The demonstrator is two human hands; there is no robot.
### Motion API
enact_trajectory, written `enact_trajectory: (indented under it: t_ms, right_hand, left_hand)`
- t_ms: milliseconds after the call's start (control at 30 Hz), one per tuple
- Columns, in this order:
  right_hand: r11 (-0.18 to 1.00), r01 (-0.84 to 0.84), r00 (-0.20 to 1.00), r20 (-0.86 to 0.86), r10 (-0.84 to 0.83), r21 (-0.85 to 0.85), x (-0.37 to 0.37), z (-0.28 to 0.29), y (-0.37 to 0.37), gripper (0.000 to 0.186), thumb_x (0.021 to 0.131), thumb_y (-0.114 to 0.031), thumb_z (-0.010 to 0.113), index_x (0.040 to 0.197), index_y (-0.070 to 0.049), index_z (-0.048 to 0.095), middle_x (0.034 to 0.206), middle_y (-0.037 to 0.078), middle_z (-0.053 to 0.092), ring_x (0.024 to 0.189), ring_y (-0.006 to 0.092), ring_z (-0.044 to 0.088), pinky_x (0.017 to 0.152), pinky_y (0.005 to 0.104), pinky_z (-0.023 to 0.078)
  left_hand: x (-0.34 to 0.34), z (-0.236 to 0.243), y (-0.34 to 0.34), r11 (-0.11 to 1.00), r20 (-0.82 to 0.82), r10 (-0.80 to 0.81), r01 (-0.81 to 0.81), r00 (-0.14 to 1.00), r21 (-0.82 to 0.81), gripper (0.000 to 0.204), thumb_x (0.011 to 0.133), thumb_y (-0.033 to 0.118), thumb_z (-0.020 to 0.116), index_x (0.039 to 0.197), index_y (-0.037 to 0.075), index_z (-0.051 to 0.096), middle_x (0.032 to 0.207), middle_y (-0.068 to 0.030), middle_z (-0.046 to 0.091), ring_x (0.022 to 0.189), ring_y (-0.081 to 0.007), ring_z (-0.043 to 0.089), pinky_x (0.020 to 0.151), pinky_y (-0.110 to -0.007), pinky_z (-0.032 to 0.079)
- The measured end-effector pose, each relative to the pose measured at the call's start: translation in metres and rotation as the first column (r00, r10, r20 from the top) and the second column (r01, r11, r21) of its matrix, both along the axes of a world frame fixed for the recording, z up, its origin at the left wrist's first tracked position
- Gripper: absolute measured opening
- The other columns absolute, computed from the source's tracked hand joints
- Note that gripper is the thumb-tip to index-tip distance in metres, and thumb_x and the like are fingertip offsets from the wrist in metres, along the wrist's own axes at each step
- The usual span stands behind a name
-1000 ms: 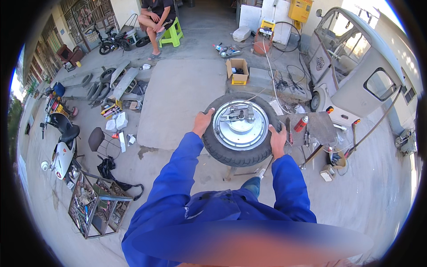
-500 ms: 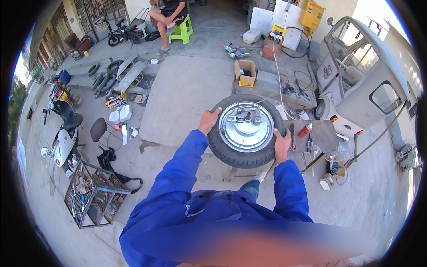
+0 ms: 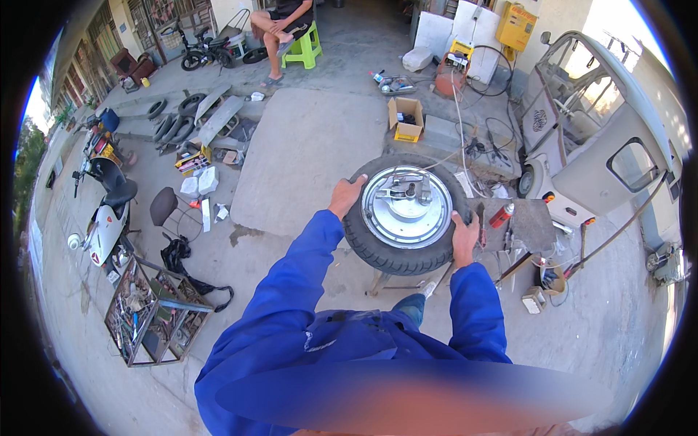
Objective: The person holds a small tire mounted on a balancing machine and repeatedly rotates it by hand. The person adjusts the tire's position on the machine and continues rotating it to check balance.
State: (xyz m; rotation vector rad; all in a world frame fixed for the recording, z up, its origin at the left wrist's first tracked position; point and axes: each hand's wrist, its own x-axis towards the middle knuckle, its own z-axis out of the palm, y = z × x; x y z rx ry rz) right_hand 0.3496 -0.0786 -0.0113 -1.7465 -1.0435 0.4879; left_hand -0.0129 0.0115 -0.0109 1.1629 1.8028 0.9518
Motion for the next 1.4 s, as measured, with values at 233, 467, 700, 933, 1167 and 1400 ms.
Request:
enact_trajectory:
  t_ms: [233, 467, 700, 933, 1167, 1400]
  right_hand:
    - [1.0, -0.013, 1.0, -0.006, 0.013, 0.004, -0.001, 0.002, -0.002, 0.086, 0.086, -0.041, 0.08, 0.149, 0.01, 0.05, 0.147, 0.033, 0.053, 0.137, 0.0462, 0.051, 0.118, 0.047, 0.037]
    - [1.0, -0.012, 1.0, -0.005, 0.012, 0.01, 0.0, 0.0, -0.002, 0.087, 0.086, -0.041, 0.08, 0.149, 0.011, 0.05, 0.148, 0.034, 0.052, 0.138, 0.0465, 0.05, 0.118, 0.0466, 0.037]
    - [1.0, -0.016, 1.0, 0.001, 0.016, 0.012, 0.003, -0.003, 0.0, 0.087, 0.086, -0.041, 0.079, 0.148, 0.011, 0.05, 0.147, 0.034, 0.053, 0.137, 0.0468, 0.051, 0.118, 0.0466, 0.037]
    - [0.998, -0.051, 0.998, -0.029, 0.052, 0.033, -0.002, 0.007, -0.003, 0.085, 0.085, -0.037, 0.081, 0.147, 0.012, 0.051, 0.145, 0.035, 0.055, 0.137, 0.047, 0.051, 0.118, 0.0469, 0.037]
    - [1.0, 0.005, 1.0, 0.022, -0.005, 0.017, 0.001, -0.001, -0.001, 0.085, 0.085, -0.037, 0.081, 0.146, 0.014, 0.05, 0.145, 0.036, 0.054, 0.137, 0.0479, 0.051, 0.118, 0.0474, 0.037]
    - [1.0, 0.003, 1.0, 0.01, -0.003, 0.003, -0.007, 0.013, -0.01, 0.085, 0.086, -0.038, 0.08, 0.146, 0.014, 0.05, 0.145, 0.036, 0.054, 0.137, 0.0478, 0.05, 0.118, 0.0476, 0.037]
  left_hand:
    - [0.001, -0.006, 0.002, 1.0, -0.04, 0.016, -0.015, 0.999, 0.022, 0.092, 0.089, 0.064, 0.071, 0.118, -0.024, 0.065, 0.115, -0.0404, 0.07, 0.11, -0.0443, 0.073, 0.093, -0.047, 0.056]
    - [-0.001, -0.013, 0.008, 1.0, -0.016, -0.005, 0.005, 1.0, -0.017, 0.094, 0.089, 0.066, 0.07, 0.12, -0.022, 0.065, 0.119, -0.0413, 0.068, 0.117, -0.0466, 0.07, 0.099, -0.047, 0.054]
    - [-0.001, -0.008, 0.005, 1.0, -0.044, -0.003, 0.002, 0.999, -0.011, 0.093, 0.089, 0.066, 0.07, 0.118, -0.021, 0.065, 0.118, -0.0412, 0.069, 0.113, -0.0468, 0.071, 0.096, -0.048, 0.055]
    - [-0.002, -0.011, 0.003, 1.0, -0.036, 0.018, -0.018, 0.999, -0.001, 0.091, 0.088, 0.065, 0.071, 0.12, -0.02, 0.065, 0.117, -0.0391, 0.07, 0.112, -0.0469, 0.071, 0.096, -0.049, 0.055]
    - [0.002, -0.011, 0.003, 1.0, 0.017, 0.01, -0.011, 1.0, 0.013, 0.091, 0.089, 0.065, 0.07, 0.121, -0.02, 0.065, 0.119, -0.0393, 0.07, 0.114, -0.0462, 0.071, 0.098, -0.048, 0.054]
    - [0.003, -0.006, -0.003, 0.998, 0.008, 0.01, -0.01, 1.0, 0.055, 0.091, 0.089, 0.064, 0.07, 0.111, -0.024, 0.066, 0.111, -0.041, 0.071, 0.108, -0.0474, 0.073, 0.095, -0.049, 0.055]
